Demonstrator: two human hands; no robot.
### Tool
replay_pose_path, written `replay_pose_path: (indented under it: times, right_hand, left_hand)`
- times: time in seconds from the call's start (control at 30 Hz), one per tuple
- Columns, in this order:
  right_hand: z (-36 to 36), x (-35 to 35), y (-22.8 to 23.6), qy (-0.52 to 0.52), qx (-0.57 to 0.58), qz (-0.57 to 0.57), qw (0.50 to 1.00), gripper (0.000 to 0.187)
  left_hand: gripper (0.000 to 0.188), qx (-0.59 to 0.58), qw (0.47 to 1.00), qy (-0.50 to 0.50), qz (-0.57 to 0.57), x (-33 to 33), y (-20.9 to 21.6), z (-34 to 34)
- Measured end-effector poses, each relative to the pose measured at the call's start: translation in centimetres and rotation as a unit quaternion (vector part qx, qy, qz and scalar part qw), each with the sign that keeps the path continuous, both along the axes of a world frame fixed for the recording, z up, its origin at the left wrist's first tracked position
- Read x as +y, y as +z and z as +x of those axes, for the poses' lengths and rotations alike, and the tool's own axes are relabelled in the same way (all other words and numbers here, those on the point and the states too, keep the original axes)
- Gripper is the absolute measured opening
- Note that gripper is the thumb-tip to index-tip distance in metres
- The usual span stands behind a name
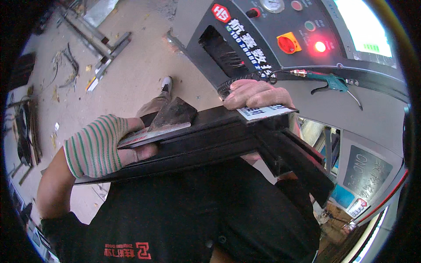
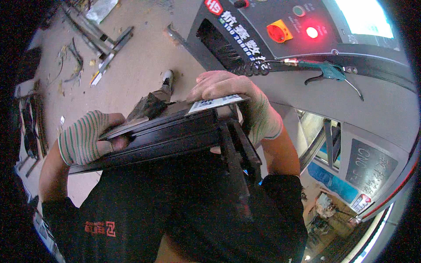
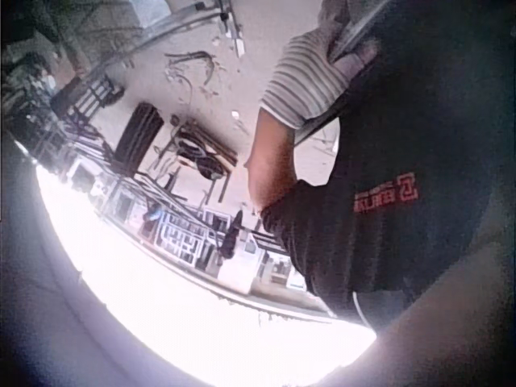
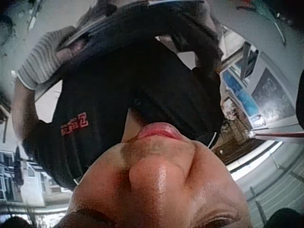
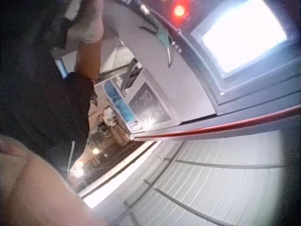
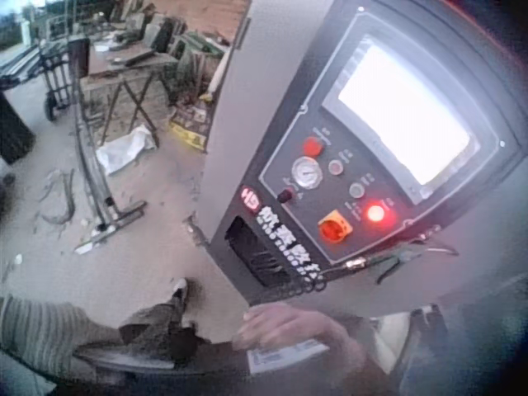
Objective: The person assembles black aluminum window frame profiles by hand. They repeatedly pick up profile pieces, align the cut ends, and press them together to form corners, then rotate and inspect the assembled sections before moving to the next piece.
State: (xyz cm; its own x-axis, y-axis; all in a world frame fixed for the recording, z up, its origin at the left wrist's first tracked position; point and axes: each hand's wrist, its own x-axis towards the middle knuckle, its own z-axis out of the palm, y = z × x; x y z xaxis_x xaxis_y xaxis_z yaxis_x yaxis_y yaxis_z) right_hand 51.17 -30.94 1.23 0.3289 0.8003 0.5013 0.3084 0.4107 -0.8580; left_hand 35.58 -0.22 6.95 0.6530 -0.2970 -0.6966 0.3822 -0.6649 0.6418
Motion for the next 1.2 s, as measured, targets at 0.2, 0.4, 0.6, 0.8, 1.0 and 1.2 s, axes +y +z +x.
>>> replay_pose_path:
  times: [0.2, 0.4, 0.6, 0.8, 1.0, 1.2]
  right_hand:
    - [-2.0, 1.7, -0.2, 0.06, -0.016, 0.027, 0.998, 0.075]
    - [-3.3, 4.2, -0.2, 0.1, -0.016, 0.013, 0.995, 0.075]
    - [-4.1, 8.4, 0.2, 0.143, 0.002, -0.033, 0.989, 0.074]
    - [-4.5, 12.0, -0.3, 0.188, -0.002, -0.07, 0.98, 0.075]
    - [-4.5, 13.3, 0.7, 0.208, -0.026, -0.1, 0.973, 0.076]
    - [-4.7, 14.4, 1.5, 0.2, -0.067, -0.084, 0.974, 0.076]
  left_hand:
    - [0.055, 0.004, 0.999, 0.043, 0.023, -0.4, 0.9, -5.2]
    - [0.05, 0.008, 0.997, 0.073, 0.025, 0.6, 0.8, -8.4]
    - [0.057, 0.048, 0.989, 0.141, -0.019, 2.7, -0.8, -11.6]
    - [0.061, 0.048, 0.967, 0.216, -0.128, 4.7, -3.5, -14.8]
    - [0.063, 0.018, 0.954, 0.25, -0.162, 5.1, -4.6, -16.4]
    - [0.063, 0.026, 0.962, 0.23, -0.145, 6.1, -4.5, -16.0]
